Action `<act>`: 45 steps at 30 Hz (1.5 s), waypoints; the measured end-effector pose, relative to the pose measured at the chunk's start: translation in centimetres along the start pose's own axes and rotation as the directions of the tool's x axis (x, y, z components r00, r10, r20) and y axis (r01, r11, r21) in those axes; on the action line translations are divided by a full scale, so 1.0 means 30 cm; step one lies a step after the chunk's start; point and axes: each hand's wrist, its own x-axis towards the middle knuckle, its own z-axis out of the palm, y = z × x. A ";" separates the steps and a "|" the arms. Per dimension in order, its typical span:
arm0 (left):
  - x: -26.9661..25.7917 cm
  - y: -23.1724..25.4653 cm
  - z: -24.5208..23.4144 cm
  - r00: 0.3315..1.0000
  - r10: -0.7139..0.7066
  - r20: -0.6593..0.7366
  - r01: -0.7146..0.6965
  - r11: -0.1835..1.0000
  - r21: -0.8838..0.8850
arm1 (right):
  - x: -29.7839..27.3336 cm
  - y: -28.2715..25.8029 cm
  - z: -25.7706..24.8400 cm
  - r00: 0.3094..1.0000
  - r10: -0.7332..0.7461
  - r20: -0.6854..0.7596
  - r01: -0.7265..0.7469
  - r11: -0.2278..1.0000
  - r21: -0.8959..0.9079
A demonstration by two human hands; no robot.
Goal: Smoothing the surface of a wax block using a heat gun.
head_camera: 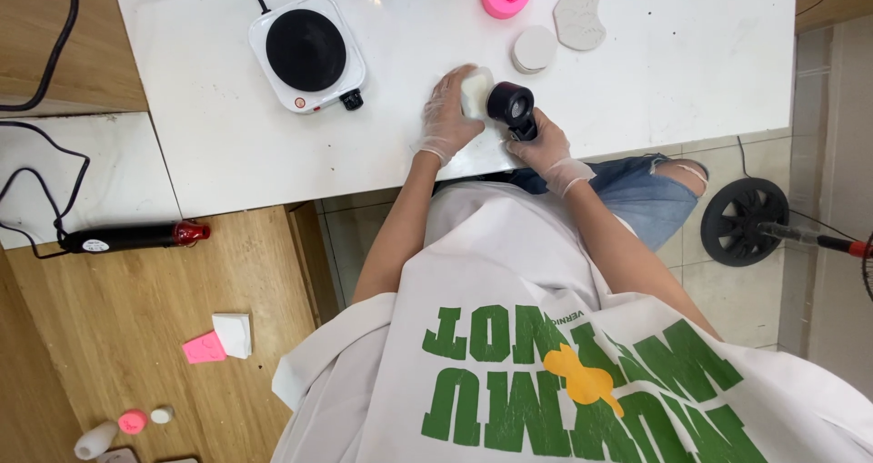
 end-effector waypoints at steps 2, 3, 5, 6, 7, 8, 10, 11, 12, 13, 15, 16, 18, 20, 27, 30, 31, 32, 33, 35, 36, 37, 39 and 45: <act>0.003 0.002 -0.004 0.999 0.002 0.037 -0.002 1.000 -0.011 | 0.008 0.010 0.001 1.000 0.006 0.004 -0.006 1.000 -0.001; 0.002 0.001 -0.009 0.998 -0.001 0.069 0.003 1.000 -0.020 | 0.011 0.013 0.005 1.000 0.008 0.014 -0.008 1.000 -0.002; 0.027 -0.016 0.000 0.993 0.036 0.115 -0.032 0.999 -0.034 | 0.015 0.032 0.000 0.999 -0.026 0.027 0.026 1.000 0.002; 0.038 -0.026 0.002 0.985 0.070 0.158 -0.063 0.997 -0.049 | 0.017 0.040 0.000 0.997 -0.062 0.042 0.061 0.998 0.006; 0.036 -0.027 -0.002 0.985 0.070 0.156 -0.064 0.997 -0.047 | 0.013 0.036 -0.003 0.997 -0.064 0.042 0.064 0.998 0.007; 0.035 -0.027 -0.005 0.976 0.097 0.196 -0.087 0.994 -0.061 | 0.009 0.033 -0.007 0.993 -0.112 0.046 0.113 0.993 -0.022; 0.035 -0.030 0.000 0.964 0.128 0.235 -0.113 0.991 -0.076 | 0.004 0.035 -0.017 0.986 -0.159 0.047 0.162 0.986 -0.051; 0.035 -0.037 0.006 0.967 0.121 0.226 -0.093 0.987 -0.127 | 0.003 0.038 -0.019 0.984 -0.170 0.053 0.173 0.983 -0.058; 0.036 -0.044 0.012 0.970 0.113 0.216 -0.074 0.981 -0.179 | 0.002 0.042 -0.020 0.982 -0.181 0.058 0.184 0.981 -0.065; 0.012 -0.016 -0.008 0.969 0.113 0.219 -0.074 0.981 -0.178 | -0.012 0.029 -0.035 0.982 -0.179 0.058 0.182 0.981 -0.063; -0.037 0.040 -0.045 0.985 0.142 0.099 -0.113 0.961 -0.253 | -0.040 0.006 -0.066 0.966 -0.229 0.119 0.219 0.971 0.096; -0.047 0.031 -0.025 0.985 0.141 0.102 -0.111 0.961 -0.253 | -0.043 0.008 -0.068 0.967 -0.227 0.120 0.216 0.972 0.096; -0.062 0.012 0.008 0.983 0.175 -0.051 -0.182 0.951 -0.251 | -0.043 0.003 -0.070 0.968 -0.222 0.114 0.206 0.969 0.135; -0.088 0.009 0.009 0.985 0.169 -0.034 -0.172 0.957 -0.235 | -0.010 0.024 -0.031 0.980 -0.179 0.087 0.178 0.984 0.026; -0.102 0.002 0.141 0.987 0.035 -0.156 -0.047 0.996 -0.079 | 0.027 0.083 -0.014 0.998 -0.025 0.058 -0.001 0.917 0.400; -0.091 -0.012 0.151 0.979 0.016 -0.205 -0.032 0.997 -0.072 | 0.008 0.052 -0.059 0.999 -0.026 0.031 0.004 0.823 0.568; -0.090 -0.014 0.149 0.979 0.017 -0.205 -0.032 0.997 -0.070 | 0.004 0.051 -0.061 0.999 -0.028 0.032 0.005 0.822 0.570; -0.088 -0.016 0.146 0.977 0.018 -0.214 -0.037 0.996 -0.086 | 0.000 0.051 -0.064 0.999 -0.023 0.031 0.003 0.841 0.540; -0.089 -0.017 0.148 0.976 0.020 -0.219 -0.043 0.994 -0.103 | -0.008 0.055 -0.068 0.999 -0.015 0.029 -0.002 0.860 0.510; -0.088 -0.019 0.134 0.980 0.020 -0.199 -0.044 0.992 -0.118 | 0.014 0.070 -0.039 0.998 -0.063 0.032 0.043 0.905 0.423; -0.091 -0.020 0.130 0.983 0.020 -0.182 -0.044 0.990 -0.133 | 0.022 0.080 -0.024 0.993 -0.111 0.041 0.092 0.939 0.331; -0.085 -0.025 0.137 0.983 0.018 -0.182 -0.043 0.990 -0.132 | 0.029 0.086 -0.009 0.993 -0.112 0.042 0.092 0.939 0.332; -0.073 -0.034 0.149 0.983 0.008 -0.184 -0.034 0.989 -0.141 | 0.041 0.098 0.020 0.993 -0.108 0.050 0.108 0.994 0.007; -0.078 -0.010 0.134 0.980 -0.002 -0.197 -0.025 0.991 -0.135 | 0.038 0.091 0.028 0.986 -0.165 0.001 0.164 0.981 -0.102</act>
